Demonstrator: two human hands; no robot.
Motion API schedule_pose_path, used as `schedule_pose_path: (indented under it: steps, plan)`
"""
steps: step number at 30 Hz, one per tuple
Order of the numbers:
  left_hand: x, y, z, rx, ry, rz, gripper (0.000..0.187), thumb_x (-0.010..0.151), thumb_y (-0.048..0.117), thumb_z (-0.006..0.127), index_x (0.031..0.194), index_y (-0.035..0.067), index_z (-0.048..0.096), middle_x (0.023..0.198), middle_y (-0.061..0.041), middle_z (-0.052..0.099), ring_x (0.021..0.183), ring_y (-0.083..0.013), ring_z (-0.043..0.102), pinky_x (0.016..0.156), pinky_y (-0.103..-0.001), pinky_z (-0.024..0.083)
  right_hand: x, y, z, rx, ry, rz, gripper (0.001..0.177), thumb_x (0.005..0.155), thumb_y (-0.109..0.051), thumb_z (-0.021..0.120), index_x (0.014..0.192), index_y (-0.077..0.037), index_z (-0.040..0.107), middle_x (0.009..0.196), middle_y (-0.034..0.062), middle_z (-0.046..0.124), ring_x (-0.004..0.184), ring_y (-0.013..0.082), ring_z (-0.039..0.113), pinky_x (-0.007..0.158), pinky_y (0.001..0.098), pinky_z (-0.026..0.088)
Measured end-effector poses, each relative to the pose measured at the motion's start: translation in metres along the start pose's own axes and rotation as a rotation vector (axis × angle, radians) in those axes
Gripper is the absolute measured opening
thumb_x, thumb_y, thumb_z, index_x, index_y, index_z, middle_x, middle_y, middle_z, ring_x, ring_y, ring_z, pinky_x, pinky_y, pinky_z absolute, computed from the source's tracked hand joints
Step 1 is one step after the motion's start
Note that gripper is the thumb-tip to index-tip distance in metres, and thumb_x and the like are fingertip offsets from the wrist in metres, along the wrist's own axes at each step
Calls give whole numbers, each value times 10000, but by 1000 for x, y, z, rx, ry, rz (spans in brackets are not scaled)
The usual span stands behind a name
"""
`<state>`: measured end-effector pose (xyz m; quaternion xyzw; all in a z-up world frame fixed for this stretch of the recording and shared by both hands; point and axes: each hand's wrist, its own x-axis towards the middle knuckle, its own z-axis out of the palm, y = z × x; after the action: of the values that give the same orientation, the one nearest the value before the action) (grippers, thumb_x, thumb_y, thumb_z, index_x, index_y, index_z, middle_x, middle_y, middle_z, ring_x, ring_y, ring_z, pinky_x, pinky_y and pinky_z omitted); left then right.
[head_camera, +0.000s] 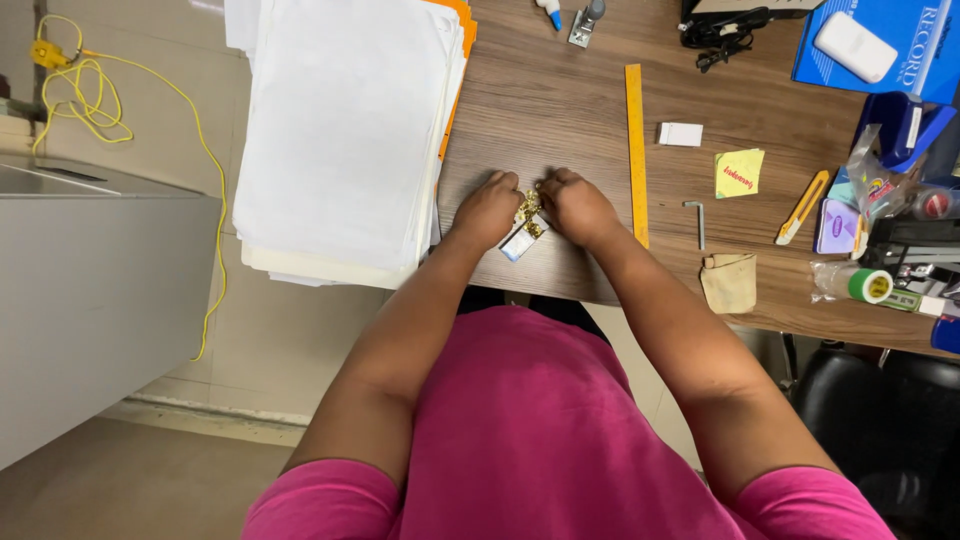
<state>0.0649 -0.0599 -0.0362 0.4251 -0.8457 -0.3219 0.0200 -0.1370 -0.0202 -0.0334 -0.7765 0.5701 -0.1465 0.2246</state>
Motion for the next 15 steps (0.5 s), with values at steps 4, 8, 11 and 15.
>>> schedule_pose_path:
  steps: [4, 8, 11, 15]
  plan:
    - [7, -7, 15, -11, 9, 6, 198, 945, 74, 564, 1030, 50, 741, 1255, -110, 622, 1240, -278, 561, 989, -427, 505, -7, 0, -5, 60, 59, 54, 218, 888, -90, 691, 1084, -3, 735, 1095, 235, 684, 951, 412, 659, 842, 456, 552]
    - [7, -5, 18, 1, 69, 44, 199, 915, 37, 571, 1030, 29, 734, 1208, -148, 626, 1220, -317, 567, 962, -437, 514, -20, -5, -16, 243, 100, 125, 98, 926, -49, 686, 999, 8, 718, 994, 200, 704, 926, 384, 666, 842, 438, 550]
    - [6, -7, 21, -52, 149, 49, 231, 876, -5, 567, 1024, 27, 741, 1136, -160, 646, 1174, -337, 587, 958, -434, 523, -27, -18, -25, 341, 115, 168, 94, 923, -40, 691, 995, 17, 715, 959, 186, 708, 883, 339, 676, 808, 406, 551]
    - [0, -5, 18, -215, 298, 45, 195, 893, -8, 575, 985, 13, 746, 1009, -181, 668, 1044, -367, 627, 913, -445, 525, -38, -37, -26, 514, 65, 231, 126, 914, -33, 681, 1022, 17, 724, 943, 156, 724, 840, 250, 698, 785, 352, 560]
